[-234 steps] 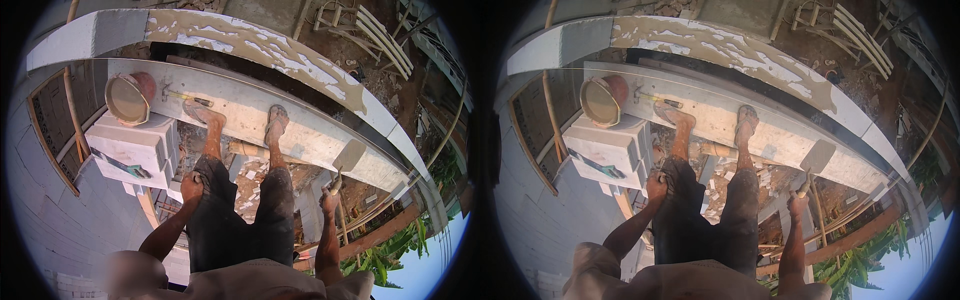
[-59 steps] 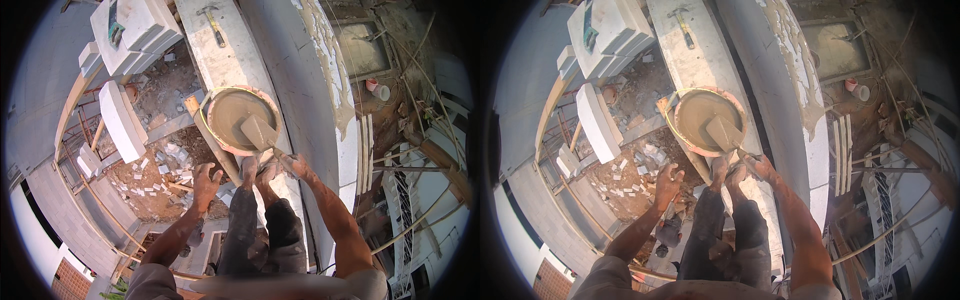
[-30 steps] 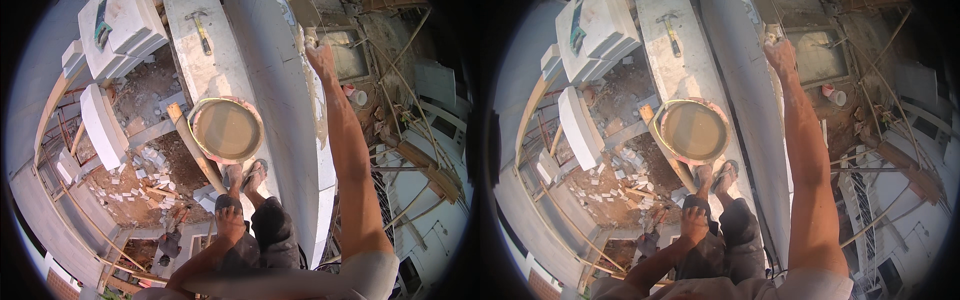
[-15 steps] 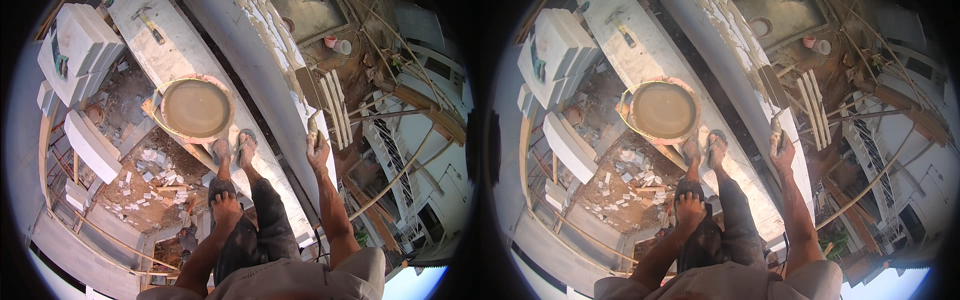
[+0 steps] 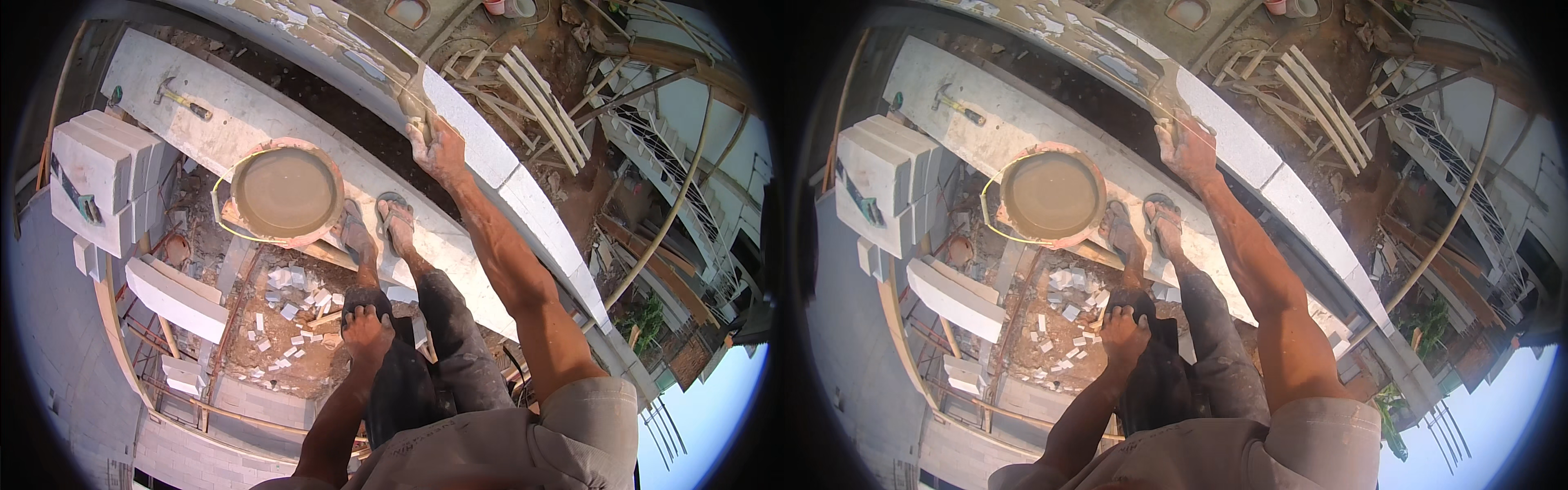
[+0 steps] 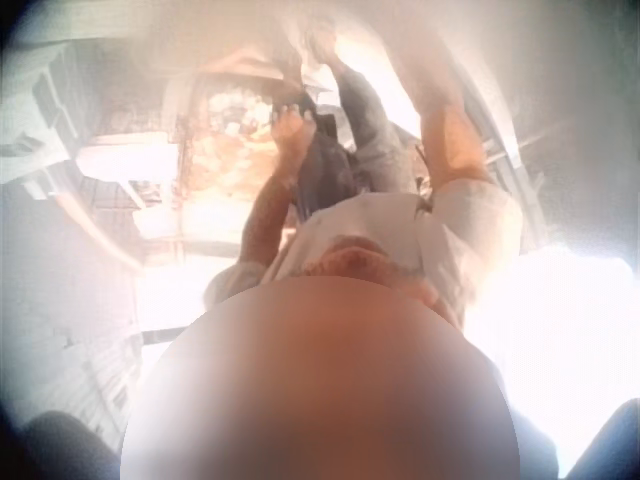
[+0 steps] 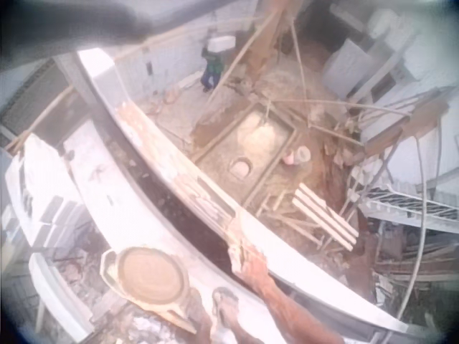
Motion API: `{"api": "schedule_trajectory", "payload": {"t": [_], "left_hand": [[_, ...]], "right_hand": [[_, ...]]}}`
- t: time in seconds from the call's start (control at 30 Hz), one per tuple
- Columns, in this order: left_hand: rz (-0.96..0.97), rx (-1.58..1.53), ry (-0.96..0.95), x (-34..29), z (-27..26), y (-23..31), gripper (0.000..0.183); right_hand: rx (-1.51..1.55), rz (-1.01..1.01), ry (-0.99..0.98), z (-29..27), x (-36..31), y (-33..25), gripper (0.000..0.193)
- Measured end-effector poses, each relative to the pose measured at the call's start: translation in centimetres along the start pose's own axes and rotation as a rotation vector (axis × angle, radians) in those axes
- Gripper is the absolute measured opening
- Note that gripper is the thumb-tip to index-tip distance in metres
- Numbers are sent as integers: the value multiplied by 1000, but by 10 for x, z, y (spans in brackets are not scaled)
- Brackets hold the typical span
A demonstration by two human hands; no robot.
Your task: The person applies mortar to a white block using a trowel, places the block onto a wall, and taps it into position with a hammer. The person repeats this process for additional blocks along the wall.
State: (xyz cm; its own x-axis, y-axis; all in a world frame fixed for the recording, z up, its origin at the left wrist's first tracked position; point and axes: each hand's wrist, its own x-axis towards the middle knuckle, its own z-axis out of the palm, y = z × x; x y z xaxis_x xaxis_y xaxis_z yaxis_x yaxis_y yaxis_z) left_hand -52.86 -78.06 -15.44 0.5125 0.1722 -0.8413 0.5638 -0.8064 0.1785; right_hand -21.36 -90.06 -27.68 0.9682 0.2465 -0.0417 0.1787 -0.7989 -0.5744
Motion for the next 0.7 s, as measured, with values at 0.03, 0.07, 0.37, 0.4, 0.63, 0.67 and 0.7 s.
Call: {"api": "schedule_trajectory", "payload": {"t": [0.03, 0.07, 0.37, 0.4, 0.63, 0.67, 0.7], "left_hand": [[-2, 10, -27, 0, -1, 1, 36], [-7, 24, -45, 0, -2, 1, 36], [-25, 139, -127, 7, -14, 8, 35], [-24, 141, -126, 7, -14, 8, 34], [2, 71, -44, 2, 0, 2, 30], [-9, 75, -26, 2, 2, 0, 30], [-17, 6, -20, 2, 4, -3, 30]], "right_hand": [[-53, 66, -79, -5, -12, 8, 40], [-27, 54, -23, -8, -22, 13, 41], [214, 177, -204, -1, -82, -21, 35], [183, 147, -246, 7, -92, -28, 37], [-114, -77, -726, 126, -136, -68, 30], [-195, -38, -769, 144, -134, -76, 24], [-199, 46, -867, 157, -131, -84, 24]]}}
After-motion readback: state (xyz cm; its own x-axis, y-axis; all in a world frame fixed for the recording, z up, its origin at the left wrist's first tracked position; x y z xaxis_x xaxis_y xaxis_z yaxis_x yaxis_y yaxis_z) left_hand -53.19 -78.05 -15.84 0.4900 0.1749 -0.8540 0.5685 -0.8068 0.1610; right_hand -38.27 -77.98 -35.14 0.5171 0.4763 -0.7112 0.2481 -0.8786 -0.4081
